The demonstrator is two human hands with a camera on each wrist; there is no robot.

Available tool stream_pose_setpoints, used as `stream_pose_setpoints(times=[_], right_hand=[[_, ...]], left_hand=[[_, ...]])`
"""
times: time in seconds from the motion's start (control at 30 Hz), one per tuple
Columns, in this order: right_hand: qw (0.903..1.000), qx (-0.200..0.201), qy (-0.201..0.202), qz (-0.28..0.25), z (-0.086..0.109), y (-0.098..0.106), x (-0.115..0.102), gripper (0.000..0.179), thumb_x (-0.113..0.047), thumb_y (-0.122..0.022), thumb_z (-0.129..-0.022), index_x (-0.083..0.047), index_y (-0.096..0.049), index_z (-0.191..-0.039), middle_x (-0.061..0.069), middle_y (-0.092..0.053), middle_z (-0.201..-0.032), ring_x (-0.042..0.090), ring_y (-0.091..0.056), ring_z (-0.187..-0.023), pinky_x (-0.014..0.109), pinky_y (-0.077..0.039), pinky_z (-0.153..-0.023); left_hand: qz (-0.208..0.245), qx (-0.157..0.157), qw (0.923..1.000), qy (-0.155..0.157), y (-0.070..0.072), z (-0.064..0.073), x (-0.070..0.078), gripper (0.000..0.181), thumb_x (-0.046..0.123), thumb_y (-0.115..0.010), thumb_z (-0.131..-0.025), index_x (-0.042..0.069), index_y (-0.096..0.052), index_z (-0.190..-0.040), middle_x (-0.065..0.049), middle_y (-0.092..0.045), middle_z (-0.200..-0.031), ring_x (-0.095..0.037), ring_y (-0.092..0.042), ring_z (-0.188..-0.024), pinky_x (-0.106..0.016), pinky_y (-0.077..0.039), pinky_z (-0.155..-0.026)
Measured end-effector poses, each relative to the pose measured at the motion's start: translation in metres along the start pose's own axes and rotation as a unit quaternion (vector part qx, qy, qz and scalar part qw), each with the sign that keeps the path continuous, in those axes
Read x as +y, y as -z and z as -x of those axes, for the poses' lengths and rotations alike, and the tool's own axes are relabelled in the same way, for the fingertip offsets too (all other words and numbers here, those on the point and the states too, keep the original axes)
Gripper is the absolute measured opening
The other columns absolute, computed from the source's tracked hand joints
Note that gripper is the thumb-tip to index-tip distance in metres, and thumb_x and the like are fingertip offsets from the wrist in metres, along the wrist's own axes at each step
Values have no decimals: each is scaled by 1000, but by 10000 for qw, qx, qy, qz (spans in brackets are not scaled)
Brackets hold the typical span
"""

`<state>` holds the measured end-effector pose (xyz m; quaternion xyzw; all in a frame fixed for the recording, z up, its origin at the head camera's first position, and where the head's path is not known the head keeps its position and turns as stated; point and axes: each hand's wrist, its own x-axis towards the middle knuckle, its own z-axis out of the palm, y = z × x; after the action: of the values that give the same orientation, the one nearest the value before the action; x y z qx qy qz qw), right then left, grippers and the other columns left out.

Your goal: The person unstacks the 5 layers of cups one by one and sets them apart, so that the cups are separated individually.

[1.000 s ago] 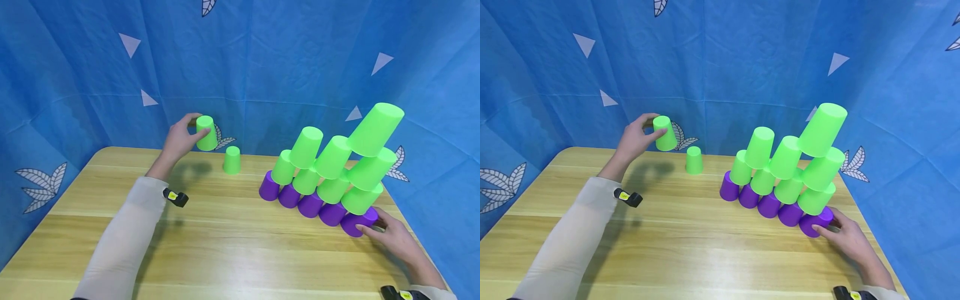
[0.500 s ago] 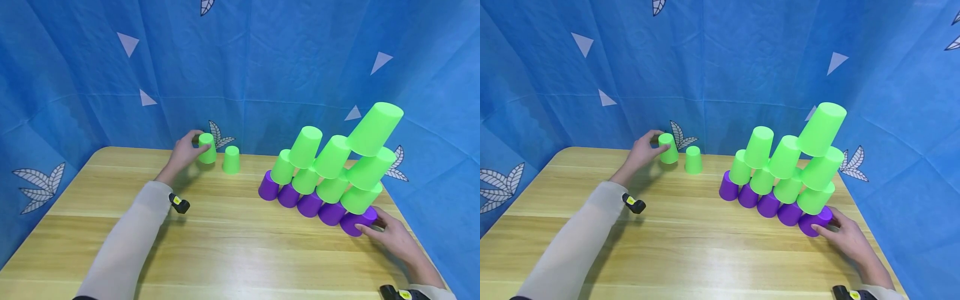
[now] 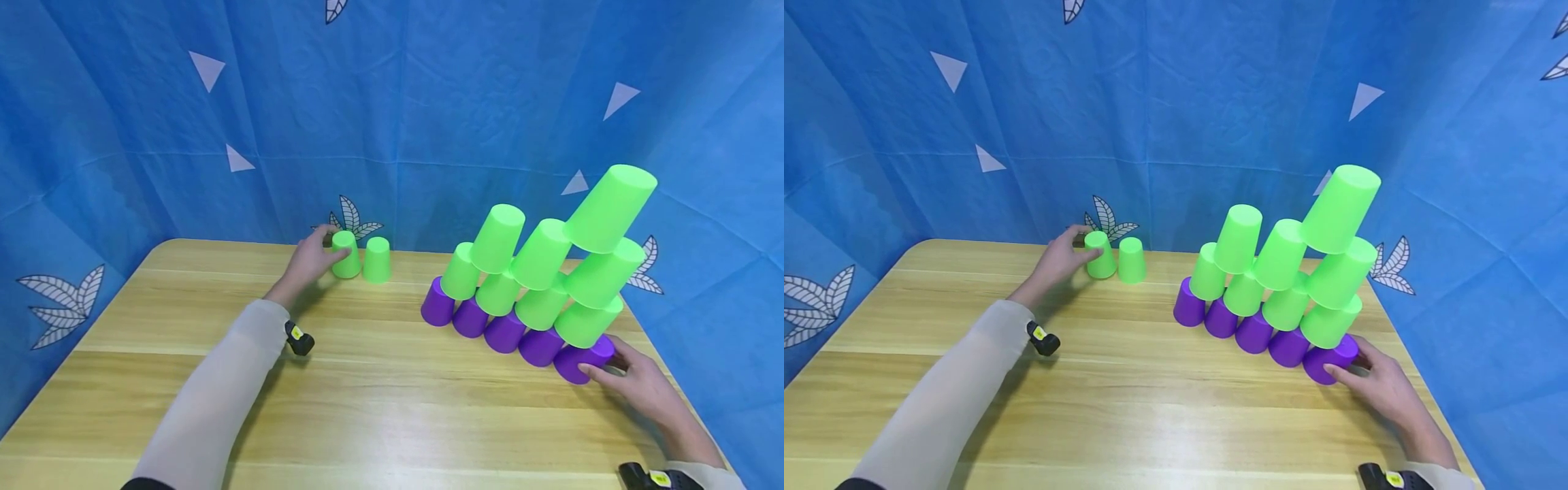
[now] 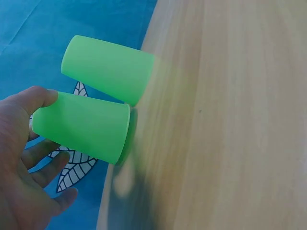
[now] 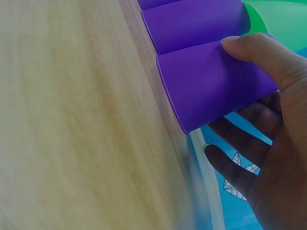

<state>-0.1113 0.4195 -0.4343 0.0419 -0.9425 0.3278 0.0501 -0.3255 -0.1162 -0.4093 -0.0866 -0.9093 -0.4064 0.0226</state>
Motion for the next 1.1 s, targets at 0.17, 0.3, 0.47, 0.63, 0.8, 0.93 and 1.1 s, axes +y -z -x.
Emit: stream_pose_setpoints(times=[0.17, 0.3, 0.47, 0.63, 0.8, 0.93, 1.1], right_hand=[[10000, 25, 54, 52, -2, 0, 1, 55, -19, -76, -88, -1, -53, -135, 19, -65, -114, -14, -51, -90, 19, -49, -69], [10000, 2, 54, 45, -2, 1, 0, 56, -20, -75, -88, -1, -53, -135, 19, -65, -115, -13, -52, -90, 19, -49, -68], [10000, -17, 63, 21, 0, 1, -4, 55, -22, -74, -89, 0, -53, -134, 21, -65, -114, -13, -52, -90, 19, -49, -69], [9999, 16, 89, 71, 0, 1, -5, 54, -25, -74, -89, -1, -54, -133, 13, -67, -111, -14, -52, -90, 19, -49, -69], [9999, 18, 116, 55, -1, 0, -5, 54, -24, -74, -89, -1, -54, -134, 14, -67, -111, -13, -52, -90, 19, -49, -69], [9999, -34, 143, -21, -1, -1, -5, 55, -23, -74, -89, 1, -53, -134, 20, -65, -114, -13, -52, -91, 18, -49, -70], [9999, -16, 130, 60, 1, 1, -3, 53, -23, -75, -88, -1, -55, -133, 12, -67, -110, -13, -53, -90, 18, -49, -69]], left_hand=[[-73, -13, 10000, -25, 0, 3, -1, 61, 37, -68, -92, 9, -45, -140, -14, -53, -136, -34, -48, -125, -55, -32, -106], [-137, 1, 9999, -54, 1, 5, -2, 61, 37, -68, -92, 8, -45, -141, -15, -53, -137, -34, -49, -125, -56, -26, -110], [-160, -80, 9998, -68, 1, 5, -3, 64, 38, -68, -92, 7, -44, -142, -16, -53, -137, -35, -50, -125, -58, -21, -111], [-126, -118, 9998, -93, 3, 6, -4, 72, 45, -68, -90, 8, -40, -146, -14, -46, -144, -35, -43, -131, -57, -29, -108], [-232, 92, 9996, -153, 11, 8, 1, 79, 56, -65, -88, 10, -39, -147, -13, -35, -153, -36, -31, -140, -58, -29, -108], [-305, 298, 9985, -357, 20, 12, 15, 76, 57, -62, -90, 12, -40, -147, -12, -32, -154, -34, -28, -141, -57, -28, -109], [-458, 292, 9952, -812, 32, 18, 46, 76, 63, -59, -89, 17, -41, -147, -8, -32, -154, -31, -27, -142, -57, -28, -109]])
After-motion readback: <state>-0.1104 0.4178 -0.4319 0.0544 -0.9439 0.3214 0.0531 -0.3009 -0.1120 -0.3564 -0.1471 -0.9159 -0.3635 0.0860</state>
